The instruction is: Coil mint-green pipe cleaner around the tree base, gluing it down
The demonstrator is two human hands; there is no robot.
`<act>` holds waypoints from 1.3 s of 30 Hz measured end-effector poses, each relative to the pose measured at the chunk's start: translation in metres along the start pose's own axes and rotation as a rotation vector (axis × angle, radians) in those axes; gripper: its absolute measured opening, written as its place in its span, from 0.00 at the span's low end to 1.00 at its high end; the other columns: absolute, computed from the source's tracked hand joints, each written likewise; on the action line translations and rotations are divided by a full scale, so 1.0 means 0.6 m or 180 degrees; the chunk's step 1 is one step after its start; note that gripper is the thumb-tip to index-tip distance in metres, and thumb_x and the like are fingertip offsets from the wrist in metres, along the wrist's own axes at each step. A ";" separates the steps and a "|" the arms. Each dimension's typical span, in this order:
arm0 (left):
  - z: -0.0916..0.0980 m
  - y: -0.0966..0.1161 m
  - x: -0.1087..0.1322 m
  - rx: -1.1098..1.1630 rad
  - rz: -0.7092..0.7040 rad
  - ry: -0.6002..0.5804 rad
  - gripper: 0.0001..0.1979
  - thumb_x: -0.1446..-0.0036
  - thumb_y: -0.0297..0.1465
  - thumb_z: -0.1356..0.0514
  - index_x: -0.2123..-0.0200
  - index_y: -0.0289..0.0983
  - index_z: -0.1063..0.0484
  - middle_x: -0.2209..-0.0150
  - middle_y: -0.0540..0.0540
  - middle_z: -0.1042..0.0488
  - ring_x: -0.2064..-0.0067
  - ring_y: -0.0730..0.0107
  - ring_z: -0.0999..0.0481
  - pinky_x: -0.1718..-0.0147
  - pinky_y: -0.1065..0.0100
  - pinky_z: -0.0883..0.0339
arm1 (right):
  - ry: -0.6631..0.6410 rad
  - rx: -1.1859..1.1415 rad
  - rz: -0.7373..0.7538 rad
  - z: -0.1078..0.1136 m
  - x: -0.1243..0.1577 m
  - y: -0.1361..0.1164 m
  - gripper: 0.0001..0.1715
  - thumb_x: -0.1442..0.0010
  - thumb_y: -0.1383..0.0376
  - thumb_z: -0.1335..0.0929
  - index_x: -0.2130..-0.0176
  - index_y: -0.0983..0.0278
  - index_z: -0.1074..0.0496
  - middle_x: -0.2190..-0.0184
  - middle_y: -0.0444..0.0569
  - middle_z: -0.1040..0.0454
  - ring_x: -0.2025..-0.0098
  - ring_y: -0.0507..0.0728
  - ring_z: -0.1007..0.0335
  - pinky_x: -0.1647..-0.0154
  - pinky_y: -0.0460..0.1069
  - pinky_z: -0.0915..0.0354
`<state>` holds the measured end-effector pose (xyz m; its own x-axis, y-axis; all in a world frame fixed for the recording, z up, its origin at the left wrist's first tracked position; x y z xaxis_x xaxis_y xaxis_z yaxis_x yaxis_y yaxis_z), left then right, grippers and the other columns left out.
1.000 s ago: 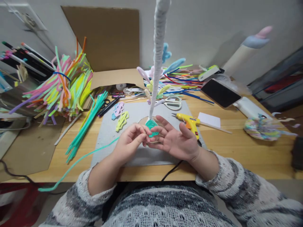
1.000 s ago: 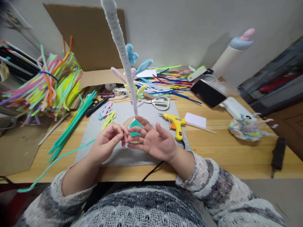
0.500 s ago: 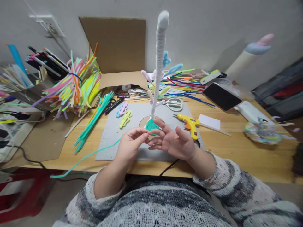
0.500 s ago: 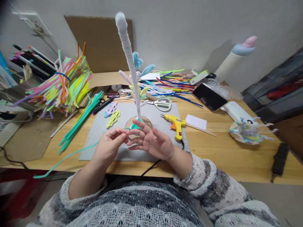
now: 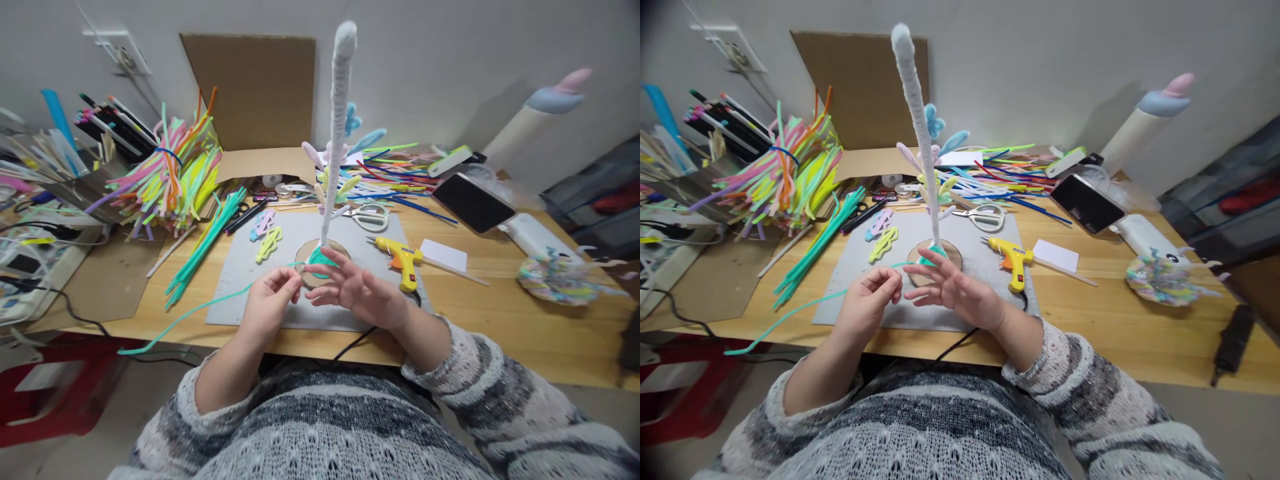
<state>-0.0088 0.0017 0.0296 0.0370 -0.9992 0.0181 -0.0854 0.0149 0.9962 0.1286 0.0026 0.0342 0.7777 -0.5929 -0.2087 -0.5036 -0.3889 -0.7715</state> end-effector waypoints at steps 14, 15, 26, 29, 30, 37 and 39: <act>-0.004 0.014 0.030 -0.1804 -0.1192 0.0007 0.04 0.42 0.29 0.39 0.69 0.37 0.24 0.70 0.47 0.23 0.67 0.70 0.25 0.67 0.69 0.33 | 0.0081 -0.0058 -0.0144 0.001 0.000 0.010 0.35 0.40 0.46 0.35 0.36 0.47 0.44 0.33 0.47 0.46 0.40 0.62 0.37 0.36 0.63 0.49; -0.005 0.022 0.037 -0.1955 -0.1389 0.0005 0.04 0.42 0.28 0.39 0.69 0.38 0.24 0.70 0.47 0.23 0.67 0.70 0.25 0.66 0.69 0.33 | 0.0073 -0.0073 -0.0184 0.000 0.000 0.012 0.36 0.40 0.46 0.35 0.36 0.47 0.45 0.33 0.47 0.47 0.40 0.62 0.37 0.37 0.63 0.49; 0.238 0.158 0.099 -0.2100 -0.1876 0.2527 0.06 0.49 0.33 0.33 0.72 0.38 0.26 0.72 0.50 0.26 0.70 0.69 0.28 0.70 0.66 0.34 | 0.0642 -0.0522 -0.0082 0.044 -0.002 0.009 0.29 0.45 0.49 0.29 0.49 0.61 0.29 0.61 0.48 0.24 0.66 0.51 0.27 0.64 0.48 0.31; 0.279 0.168 0.058 -0.3261 -0.1050 0.2343 0.07 0.46 0.36 0.37 0.71 0.39 0.24 0.72 0.49 0.25 0.69 0.64 0.26 0.70 0.66 0.36 | 0.0676 -0.0584 -0.0123 0.046 -0.003 0.013 0.27 0.48 0.48 0.27 0.54 0.61 0.27 0.65 0.46 0.24 0.69 0.50 0.29 0.68 0.46 0.33; 0.286 0.162 0.045 -0.3613 -0.0720 0.2198 0.07 0.47 0.37 0.37 0.72 0.40 0.23 0.75 0.49 0.25 0.71 0.64 0.27 0.72 0.66 0.38 | 0.0653 -0.0567 -0.0125 0.044 -0.003 0.014 0.26 0.48 0.48 0.27 0.56 0.62 0.27 0.66 0.46 0.24 0.70 0.49 0.29 0.70 0.45 0.34; 0.138 0.162 0.055 -0.3692 -0.2008 0.1194 0.34 0.47 0.36 0.37 0.37 0.39 0.41 0.38 0.36 0.37 0.39 0.45 0.38 0.41 0.47 0.46 | 0.0139 -0.0439 0.0128 0.020 -0.008 0.005 0.15 0.46 0.58 0.26 0.73 0.63 0.31 0.83 0.37 0.35 0.82 0.46 0.42 0.80 0.42 0.46; 0.075 0.153 0.071 -0.3325 -0.2189 0.0778 0.30 0.45 0.33 0.38 0.38 0.43 0.39 0.41 0.39 0.34 0.40 0.51 0.36 0.41 0.50 0.44 | 0.0085 -0.0378 0.0109 0.019 -0.005 0.008 0.14 0.45 0.58 0.26 0.73 0.64 0.30 0.83 0.38 0.34 0.83 0.46 0.43 0.81 0.43 0.47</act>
<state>-0.0602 -0.0412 0.1179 -0.0470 -0.7815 -0.6222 0.8412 -0.3668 0.3972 0.1284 0.0107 0.0243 0.7498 -0.6253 -0.2165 -0.5719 -0.4479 -0.6873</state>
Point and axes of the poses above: each hand's wrist, its own x-axis away from the middle knuckle, its own z-axis out of the back of the hand, y = z × x, the point moved 8 cm from there along -x, towards the middle knuckle
